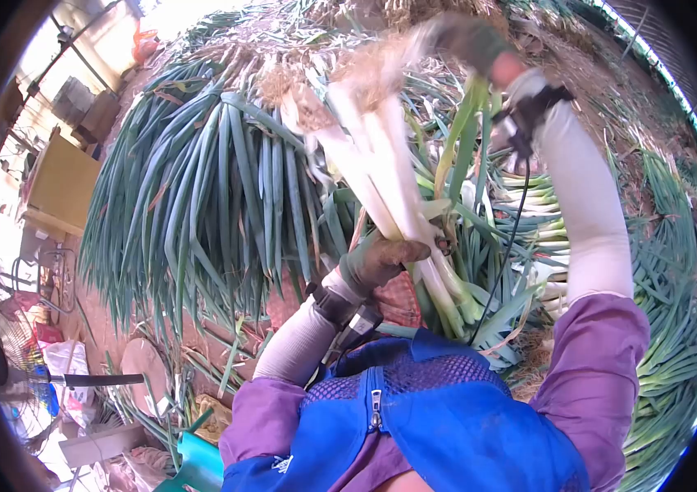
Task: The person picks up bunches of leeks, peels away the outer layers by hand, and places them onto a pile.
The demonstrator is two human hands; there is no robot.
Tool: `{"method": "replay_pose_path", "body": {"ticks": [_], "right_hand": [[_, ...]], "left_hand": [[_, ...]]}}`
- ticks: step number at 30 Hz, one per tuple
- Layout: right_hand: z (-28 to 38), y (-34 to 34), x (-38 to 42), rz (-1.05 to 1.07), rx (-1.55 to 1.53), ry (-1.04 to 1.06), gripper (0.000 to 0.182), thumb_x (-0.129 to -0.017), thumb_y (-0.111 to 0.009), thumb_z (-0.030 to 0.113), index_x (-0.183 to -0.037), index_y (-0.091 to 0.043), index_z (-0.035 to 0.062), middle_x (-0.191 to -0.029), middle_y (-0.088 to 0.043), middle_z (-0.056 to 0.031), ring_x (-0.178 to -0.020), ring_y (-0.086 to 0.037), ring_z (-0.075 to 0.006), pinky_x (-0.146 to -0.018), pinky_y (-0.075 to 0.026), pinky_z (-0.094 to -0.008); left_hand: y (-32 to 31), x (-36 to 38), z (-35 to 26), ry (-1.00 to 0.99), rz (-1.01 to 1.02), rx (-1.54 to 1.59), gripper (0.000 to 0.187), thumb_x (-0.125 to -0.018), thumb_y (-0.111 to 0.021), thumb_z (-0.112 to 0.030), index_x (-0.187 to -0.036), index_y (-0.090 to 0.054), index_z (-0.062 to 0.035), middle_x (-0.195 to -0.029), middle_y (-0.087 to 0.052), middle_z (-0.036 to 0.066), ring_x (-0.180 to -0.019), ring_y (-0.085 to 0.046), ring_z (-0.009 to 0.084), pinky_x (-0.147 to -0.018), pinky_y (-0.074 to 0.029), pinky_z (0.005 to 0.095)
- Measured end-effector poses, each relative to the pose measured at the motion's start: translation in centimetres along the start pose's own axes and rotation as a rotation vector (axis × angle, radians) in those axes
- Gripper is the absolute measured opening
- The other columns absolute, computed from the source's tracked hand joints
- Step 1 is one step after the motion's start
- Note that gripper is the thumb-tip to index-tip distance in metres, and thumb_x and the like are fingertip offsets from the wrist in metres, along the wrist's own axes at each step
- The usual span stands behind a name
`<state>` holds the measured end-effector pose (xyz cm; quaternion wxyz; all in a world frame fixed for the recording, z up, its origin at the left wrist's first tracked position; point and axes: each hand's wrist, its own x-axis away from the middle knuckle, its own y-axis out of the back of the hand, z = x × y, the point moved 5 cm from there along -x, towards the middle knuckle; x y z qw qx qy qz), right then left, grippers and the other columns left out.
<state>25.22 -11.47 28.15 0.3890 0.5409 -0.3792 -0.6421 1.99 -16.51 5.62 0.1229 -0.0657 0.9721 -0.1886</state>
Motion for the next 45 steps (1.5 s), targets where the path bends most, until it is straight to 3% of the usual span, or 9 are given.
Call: {"method": "replay_pose_path", "body": {"ticks": [5,6,8,14,17,23,31,38,45], "right_hand": [[-1.4,4.6,1.9,-0.016,-0.019,-0.122,0.030,-0.089,-0.063,0.024,-0.116,-0.062,0.0122,-0.099,-0.068,-0.0095,-0.088,-0.064,-0.0224,-0.080,-0.050,-0.0324],[-0.9,4.4,3.1,0.065,-0.061,-0.144,0.030,-0.089,-0.063,0.025,-0.115,-0.063,0.0121,-0.099,-0.068,-0.0096,-0.089,-0.064,-0.0226,-0.081,-0.050,-0.0327],[0.6,2.1,6.3,0.275,-0.216,-0.176,0.030,-0.089,-0.063,0.027,-0.115,-0.063,0.0118,-0.100,-0.068,-0.0097,-0.090,-0.064,-0.0230,-0.081,-0.050,-0.0331],[7.5,-9.0,14.4,0.713,-0.873,-0.180,0.032,-0.088,-0.064,0.031,-0.113,-0.064,0.0110,-0.102,-0.068,-0.0102,-0.092,-0.065,-0.0244,-0.082,-0.049,-0.0345],[8.5,-11.3,15.0,0.751,-1.007,-0.202,0.033,-0.088,-0.064,0.034,-0.112,-0.064,0.0107,-0.103,-0.069,-0.0104,-0.094,-0.065,-0.0251,-0.082,-0.049,-0.0351],[8.1,-8.6,12.4,0.643,-0.177,-0.081,0.035,-0.089,-0.062,0.037,-0.111,-0.065,0.0102,-0.104,-0.067,-0.0155,-0.094,-0.064,-0.0314,-0.081,-0.049,-0.0380],[6.7,-4.1,6.0,0.458,0.013,-0.278,0.022,-0.088,-0.057,0.026,-0.104,-0.067,0.0137,-0.102,-0.067,-0.0152,-0.097,-0.064,-0.0320,-0.082,-0.052,-0.0394],[1.0,2.1,-1.3,-0.106,0.283,-0.192,0.022,-0.084,-0.061,0.024,-0.101,-0.068,0.0113,-0.092,-0.069,-0.0121,-0.086,-0.067,-0.0301,-0.074,-0.052,-0.0392],[8.6,0.8,1.8,0.209,0.313,-0.014,0.026,-0.082,-0.062,0.024,-0.104,-0.068,0.0113,-0.090,-0.070,-0.0120,-0.085,-0.068,-0.0307,-0.071,-0.052,-0.0419]], "left_hand": [[-0.6,1.7,1.2,-0.078,-0.021,0.298,0.066,-0.085,-0.067,-0.029,-0.136,-0.037,0.0009,-0.122,-0.057,0.015,-0.100,-0.062,0.0235,-0.083,-0.053,0.0344],[-0.1,1.5,-0.2,-0.366,0.041,-0.181,0.062,-0.084,-0.067,-0.025,-0.134,-0.039,0.0002,-0.119,-0.059,0.015,-0.100,-0.062,0.0250,-0.084,-0.053,0.0361],[1.2,0.4,1.8,0.066,-0.146,0.124,0.049,-0.079,-0.066,-0.010,-0.124,-0.049,-0.0014,-0.113,-0.062,0.015,-0.104,-0.061,0.0280,-0.090,-0.051,0.0420],[3.1,-0.2,4.4,-0.070,-0.081,-0.107,0.053,-0.080,-0.061,-0.008,-0.131,-0.046,-0.0018,-0.118,-0.060,0.013,-0.109,-0.059,0.0263,-0.097,-0.047,0.0417],[1.9,-0.1,2.5,0.050,-0.077,0.205,0.054,-0.082,-0.061,-0.010,-0.133,-0.045,-0.0019,-0.120,-0.059,0.012,-0.111,-0.058,0.0269,-0.099,-0.046,0.0427],[0.1,0.1,0.3,-0.043,-0.139,0.238,0.031,-0.093,-0.056,-0.017,-0.117,-0.057,0.0017,-0.107,-0.064,0.008,-0.098,-0.061,0.0183,-0.090,-0.049,0.0339],[-0.9,-1.4,0.1,-0.068,-0.164,-0.026,0.024,-0.089,-0.061,-0.017,-0.103,-0.063,0.0020,-0.099,-0.065,0.007,-0.094,-0.062,0.0170,-0.086,-0.049,0.0311],[-4.1,-1.4,2.4,0.105,-0.119,-0.007,0.029,-0.083,-0.072,-0.018,-0.108,-0.066,-0.0036,-0.097,-0.067,0.004,-0.091,-0.061,0.0136,-0.085,-0.048,0.0293],[-3.4,-3.3,4.7,0.117,-0.338,0.061,0.024,-0.087,-0.067,-0.014,-0.108,-0.067,-0.0024,-0.097,-0.068,0.005,-0.091,-0.063,0.0122,-0.082,-0.049,0.0293]]}}
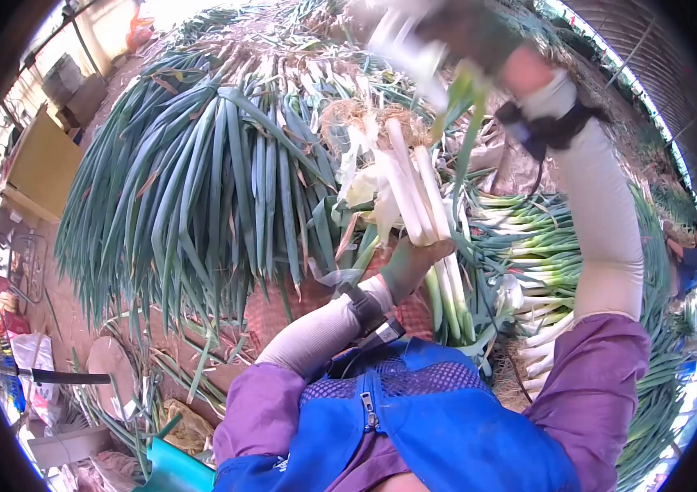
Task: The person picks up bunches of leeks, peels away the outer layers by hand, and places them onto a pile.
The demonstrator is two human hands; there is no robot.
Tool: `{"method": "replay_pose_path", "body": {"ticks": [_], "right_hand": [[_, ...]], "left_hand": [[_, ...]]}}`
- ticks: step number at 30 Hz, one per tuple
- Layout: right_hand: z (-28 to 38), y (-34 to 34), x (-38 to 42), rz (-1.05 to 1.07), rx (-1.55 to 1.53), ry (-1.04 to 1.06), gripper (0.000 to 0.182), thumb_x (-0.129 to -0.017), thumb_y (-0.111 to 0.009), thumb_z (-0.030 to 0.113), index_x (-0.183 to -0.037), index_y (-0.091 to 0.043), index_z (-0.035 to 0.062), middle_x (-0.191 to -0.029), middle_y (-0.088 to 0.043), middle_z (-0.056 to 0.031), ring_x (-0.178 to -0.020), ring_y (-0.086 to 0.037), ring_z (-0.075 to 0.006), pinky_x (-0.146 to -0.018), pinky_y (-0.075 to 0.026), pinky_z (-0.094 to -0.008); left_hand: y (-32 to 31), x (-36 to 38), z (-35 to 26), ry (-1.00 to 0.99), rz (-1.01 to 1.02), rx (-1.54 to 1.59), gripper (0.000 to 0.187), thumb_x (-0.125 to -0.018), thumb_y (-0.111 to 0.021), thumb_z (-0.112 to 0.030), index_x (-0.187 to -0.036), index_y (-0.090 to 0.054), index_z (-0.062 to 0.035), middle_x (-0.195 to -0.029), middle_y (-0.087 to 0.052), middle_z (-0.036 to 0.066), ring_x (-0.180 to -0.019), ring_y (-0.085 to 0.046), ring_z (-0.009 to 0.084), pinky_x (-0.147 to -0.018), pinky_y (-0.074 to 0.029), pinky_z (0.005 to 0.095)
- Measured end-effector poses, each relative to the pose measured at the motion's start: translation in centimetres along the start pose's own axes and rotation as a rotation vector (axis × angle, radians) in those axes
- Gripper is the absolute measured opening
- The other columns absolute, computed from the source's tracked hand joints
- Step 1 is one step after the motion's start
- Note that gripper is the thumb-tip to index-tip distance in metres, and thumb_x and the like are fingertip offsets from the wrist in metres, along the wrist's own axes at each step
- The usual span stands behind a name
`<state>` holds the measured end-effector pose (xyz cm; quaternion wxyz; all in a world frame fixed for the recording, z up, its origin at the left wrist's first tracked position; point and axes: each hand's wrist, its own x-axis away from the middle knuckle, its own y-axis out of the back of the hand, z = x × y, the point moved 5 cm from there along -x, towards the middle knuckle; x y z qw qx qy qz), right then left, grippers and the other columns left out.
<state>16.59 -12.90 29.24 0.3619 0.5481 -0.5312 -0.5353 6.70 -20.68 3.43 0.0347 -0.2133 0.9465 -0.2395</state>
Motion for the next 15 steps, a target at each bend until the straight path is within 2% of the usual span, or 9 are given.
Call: {"method": "replay_pose_path", "body": {"ticks": [1,4,5,7,8,10,12,13,15], "right_hand": [[1.9,-1.4,0.8,0.067,0.038,0.055,0.026,-0.082,-0.062,0.024,-0.104,-0.068,0.0113,-0.090,-0.070,-0.0120,-0.085,-0.068,-0.0308,-0.070,-0.052,-0.0422],[5.7,-6.7,2.7,0.120,0.253,0.198,0.028,-0.081,-0.063,0.024,-0.106,-0.068,0.0113,-0.089,-0.071,-0.0119,-0.084,-0.068,-0.0310,-0.069,-0.052,-0.0434],[6.1,-8.3,3.1,0.082,0.315,0.216,0.029,-0.081,-0.063,0.024,-0.106,-0.068,0.0113,-0.089,-0.071,-0.0119,-0.084,-0.069,-0.0311,-0.068,-0.052,-0.0438],[6.3,-9.8,3.0,0.067,0.393,0.204,0.030,-0.080,-0.064,0.024,-0.107,-0.068,0.0113,-0.088,-0.071,-0.0119,-0.084,-0.069,-0.0313,-0.067,-0.052,-0.0445],[6.6,-9.7,2.7,0.144,0.443,0.205,0.030,-0.080,-0.064,0.024,-0.107,-0.068,0.0113,-0.088,-0.071,-0.0119,-0.084,-0.069,-0.0314,-0.067,-0.051,-0.0449],[7.7,-8.4,2.0,0.434,0.535,0.273,0.028,-0.079,-0.065,0.021,-0.103,-0.069,0.0092,-0.086,-0.072,-0.0079,-0.078,-0.070,-0.0282,-0.059,-0.051,-0.0455],[8.8,-7.8,1.9,0.442,0.522,0.363,0.022,-0.077,-0.064,0.018,-0.096,-0.072,0.0104,-0.086,-0.072,-0.0073,-0.076,-0.069,-0.0251,-0.053,-0.050,-0.0449],[8.9,-8.8,1.8,0.335,0.557,0.322,0.016,-0.076,-0.064,0.017,-0.089,-0.074,0.0135,-0.086,-0.072,-0.0046,-0.076,-0.069,-0.0238,-0.053,-0.049,-0.0433],[9.3,-9.6,1.6,0.342,0.571,0.247,0.016,-0.076,-0.064,0.016,-0.088,-0.074,0.0146,-0.085,-0.072,-0.0026,-0.076,-0.069,-0.0230,-0.052,-0.048,-0.0429]], "left_hand": [[-0.2,-0.7,1.1,-0.002,-0.079,0.066,0.028,-0.085,-0.071,-0.017,-0.107,-0.067,-0.0014,-0.096,-0.068,0.004,-0.090,-0.062,0.0112,-0.080,-0.050,0.0293],[-0.4,-1.6,0.8,-0.043,-0.194,-0.243,0.031,-0.083,-0.074,-0.021,-0.105,-0.066,-0.0011,-0.094,-0.068,0.004,-0.087,-0.062,0.0115,-0.077,-0.050,0.0300],[-0.6,-1.8,0.9,-0.166,-0.235,-0.117,0.029,-0.083,-0.073,-0.023,-0.102,-0.066,-0.0017,-0.091,-0.067,0.003,-0.082,-0.061,0.0119,-0.074,-0.049,0.0310],[-0.4,-1.4,1.0,-0.131,-0.251,-0.091,0.027,-0.084,-0.072,-0.021,-0.101,-0.066,-0.0018,-0.089,-0.067,0.002,-0.080,-0.061,0.0119,-0.072,-0.049,0.0308],[-0.3,-1.3,1.0,-0.116,-0.263,-0.074,0.026,-0.084,-0.071,-0.021,-0.101,-0.066,-0.0019,-0.088,-0.067,0.002,-0.078,-0.061,0.0120,-0.071,-0.049,0.0307],[-0.3,-1.5,1.0,-0.101,-0.286,-0.173,0.023,-0.085,-0.070,-0.020,-0.099,-0.065,-0.0017,-0.085,-0.066,0.002,-0.074,-0.060,0.0120,-0.067,-0.048,0.0301],[-1.0,-1.9,1.3,-0.126,-0.276,-0.183,0.022,-0.086,-0.070,-0.019,-0.098,-0.065,-0.0017,-0.083,-0.066,0.002,-0.071,-0.059,0.0111,-0.064,-0.048,0.0290],[-1.2,-1.9,1.3,-0.173,-0.270,-0.227,0.021,-0.086,-0.069,-0.019,-0.096,-0.064,-0.0019,-0.080,-0.064,0.001,-0.067,-0.057,0.0089,-0.060,-0.045,0.0270],[-1.5,-1.4,0.0,-0.185,-0.255,-0.314,0.021,-0.086,-0.069,-0.019,-0.098,-0.063,-0.0017,-0.080,-0.064,0.001,-0.068,-0.057,0.0085,-0.060,-0.045,0.0266]]}}
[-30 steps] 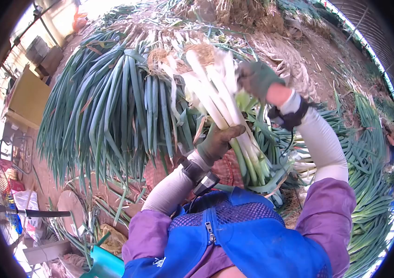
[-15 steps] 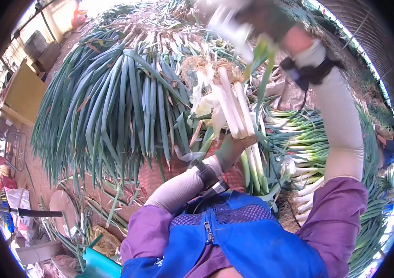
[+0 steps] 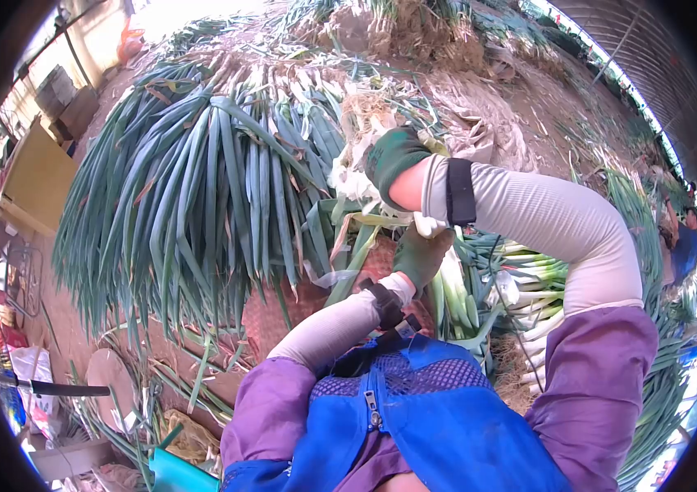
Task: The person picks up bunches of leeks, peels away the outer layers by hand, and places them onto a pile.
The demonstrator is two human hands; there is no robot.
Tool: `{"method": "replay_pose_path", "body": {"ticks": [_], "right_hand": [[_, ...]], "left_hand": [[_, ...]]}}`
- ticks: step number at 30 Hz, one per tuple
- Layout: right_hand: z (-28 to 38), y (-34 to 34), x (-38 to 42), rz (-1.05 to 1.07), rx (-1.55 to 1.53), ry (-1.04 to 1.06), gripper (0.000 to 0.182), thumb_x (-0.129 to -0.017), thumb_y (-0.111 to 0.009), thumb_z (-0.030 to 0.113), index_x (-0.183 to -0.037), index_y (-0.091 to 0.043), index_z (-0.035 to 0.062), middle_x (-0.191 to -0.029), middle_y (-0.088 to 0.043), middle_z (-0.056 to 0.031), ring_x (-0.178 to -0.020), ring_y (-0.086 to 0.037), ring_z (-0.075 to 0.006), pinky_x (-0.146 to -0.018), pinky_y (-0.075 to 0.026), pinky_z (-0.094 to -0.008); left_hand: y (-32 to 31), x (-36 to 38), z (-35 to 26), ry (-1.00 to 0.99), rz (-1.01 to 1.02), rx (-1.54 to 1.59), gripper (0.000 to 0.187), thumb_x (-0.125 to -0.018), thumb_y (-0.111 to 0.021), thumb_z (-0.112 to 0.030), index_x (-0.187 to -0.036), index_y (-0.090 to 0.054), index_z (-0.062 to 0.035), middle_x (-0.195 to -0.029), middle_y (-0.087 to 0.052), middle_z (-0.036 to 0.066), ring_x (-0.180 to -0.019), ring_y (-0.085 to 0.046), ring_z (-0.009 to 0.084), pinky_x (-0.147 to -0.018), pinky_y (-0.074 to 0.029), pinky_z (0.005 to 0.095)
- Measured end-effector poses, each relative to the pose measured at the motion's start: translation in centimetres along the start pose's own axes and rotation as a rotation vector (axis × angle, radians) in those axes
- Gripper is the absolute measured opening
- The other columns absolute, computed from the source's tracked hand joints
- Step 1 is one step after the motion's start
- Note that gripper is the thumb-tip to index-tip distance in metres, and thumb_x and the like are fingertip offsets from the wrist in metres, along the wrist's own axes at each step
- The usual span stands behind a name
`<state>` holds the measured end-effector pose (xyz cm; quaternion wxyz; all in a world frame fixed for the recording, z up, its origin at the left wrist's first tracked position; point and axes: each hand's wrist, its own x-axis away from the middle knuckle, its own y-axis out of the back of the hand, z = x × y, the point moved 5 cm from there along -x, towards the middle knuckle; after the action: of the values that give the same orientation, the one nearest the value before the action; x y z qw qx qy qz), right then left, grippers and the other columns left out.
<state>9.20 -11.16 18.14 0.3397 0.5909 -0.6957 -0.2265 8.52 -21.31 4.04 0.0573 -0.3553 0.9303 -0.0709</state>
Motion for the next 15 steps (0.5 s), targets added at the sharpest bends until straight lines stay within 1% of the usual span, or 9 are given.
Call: {"method": "replay_pose_path", "body": {"ticks": [2,4,5,6,8,11,12,13,15], "right_hand": [[0.0,-0.6,-0.1,0.038,0.069,0.019,0.017,-0.076,-0.064,0.016,-0.089,-0.075,0.0157,-0.085,-0.072,0.0005,-0.076,-0.069,-0.0228,-0.050,-0.047,-0.0451],[-1.3,-1.4,-0.5,-0.065,0.013,0.052,0.017,-0.076,-0.064,0.017,-0.089,-0.075,0.0153,-0.085,-0.072,-0.0002,-0.077,-0.069,-0.0227,-0.052,-0.048,-0.0457],[-1.6,-1.5,-0.5,-0.117,-0.013,0.068,0.017,-0.077,-0.064,0.017,-0.090,-0.075,0.0152,-0.085,-0.072,-0.0006,-0.077,-0.069,-0.0227,-0.052,-0.049,-0.0460],[-2.5,0.4,0.8,0.020,-0.049,0.007,0.017,-0.078,-0.065,0.020,-0.090,-0.073,0.0122,-0.085,-0.072,-0.0058,-0.079,-0.069,-0.0257,-0.059,-0.051,-0.0439],[-4.7,0.2,-0.1,-0.026,-0.216,-0.122,0.019,-0.080,-0.065,0.023,-0.092,-0.071,0.0107,-0.085,-0.071,-0.0099,-0.080,-0.069,-0.0284,-0.064,-0.052,-0.0421],[-6.0,-0.5,0.1,-0.060,-0.358,-0.188,0.025,-0.084,-0.062,0.030,-0.095,-0.069,0.0087,-0.086,-0.070,-0.0148,-0.083,-0.068,-0.0332,-0.072,-0.052,-0.0427],[-6.3,-0.7,0.0,-0.094,-0.423,-0.239,0.025,-0.084,-0.062,0.030,-0.095,-0.068,0.0084,-0.086,-0.070,-0.0147,-0.083,-0.068,-0.0332,-0.072,-0.052,-0.0432],[-6.7,-1.0,-0.1,-0.129,-0.486,-0.290,0.026,-0.084,-0.061,0.030,-0.095,-0.068,0.0082,-0.085,-0.070,-0.0146,-0.083,-0.068,-0.0332,-0.072,-0.052,-0.0437],[-5.6,-0.8,-0.6,-0.187,-0.378,-0.204,0.019,-0.083,-0.059,0.020,-0.090,-0.068,0.0054,-0.082,-0.070,-0.0144,-0.080,-0.069,-0.0320,-0.066,-0.052,-0.0441]], "left_hand": [[-0.1,-0.1,0.6,-0.013,-0.004,-0.017,0.023,-0.087,-0.069,-0.019,-0.101,-0.063,-0.0014,-0.082,-0.064,0.001,-0.069,-0.057,0.0089,-0.061,-0.046,0.0272],[-0.6,-1.0,3.3,-0.016,-0.028,0.024,0.026,-0.087,-0.069,-0.019,-0.105,-0.062,-0.0010,-0.085,-0.065,0.002,-0.071,-0.058,0.0103,-0.063,-0.047,0.0286],[-0.4,-0.7,2.6,0.010,-0.027,0.052,0.029,-0.085,-0.069,-0.020,-0.104,-0.061,-0.0009,-0.085,-0.066,0.004,-0.072,-0.060,0.0136,-0.065,-0.048,0.0306],[0.1,-0.3,1.1,0.034,-0.028,0.083,0.031,-0.083,-0.070,-0.021,-0.104,-0.061,-0.0009,-0.085,-0.066,0.007,-0.073,-0.062,0.0168,-0.067,-0.049,0.0325],[0.5,-0.5,0.1,0.057,-0.024,0.101,0.034,-0.082,-0.070,-0.023,-0.106,-0.060,-0.0005,-0.087,-0.068,0.011,-0.078,-0.065,0.0228,-0.072,-0.050,0.0363],[0.3,-1.6,1.4,0.004,-0.033,0.019,0.031,-0.082,-0.069,-0.021,-0.104,-0.060,-0.0003,-0.088,-0.067,0.009,-0.081,-0.064,0.0219,-0.074,-0.050,0.0365],[0.1,-1.7,1.5,-0.016,-0.029,0.016,0.029,-0.087,-0.069,-0.022,-0.104,-0.060,-0.0005,-0.081,-0.062,0.001,-0.067,-0.055,0.0090,-0.059,-0.046,0.0274],[-0.1,-1.8,1.6,-0.014,-0.040,0.034,0.029,-0.087,-0.069,-0.022,-0.104,-0.060,-0.0006,-0.081,-0.062,0.001,-0.067,-0.055,0.0093,-0.059,-0.047,0.0276],[-0.7,-1.8,1.2,-0.007,-0.066,0.074,0.029,-0.087,-0.069,-0.022,-0.104,-0.060,-0.0006,-0.081,-0.062,0.001,-0.067,-0.055,0.0098,-0.060,-0.047,0.0281]]}}
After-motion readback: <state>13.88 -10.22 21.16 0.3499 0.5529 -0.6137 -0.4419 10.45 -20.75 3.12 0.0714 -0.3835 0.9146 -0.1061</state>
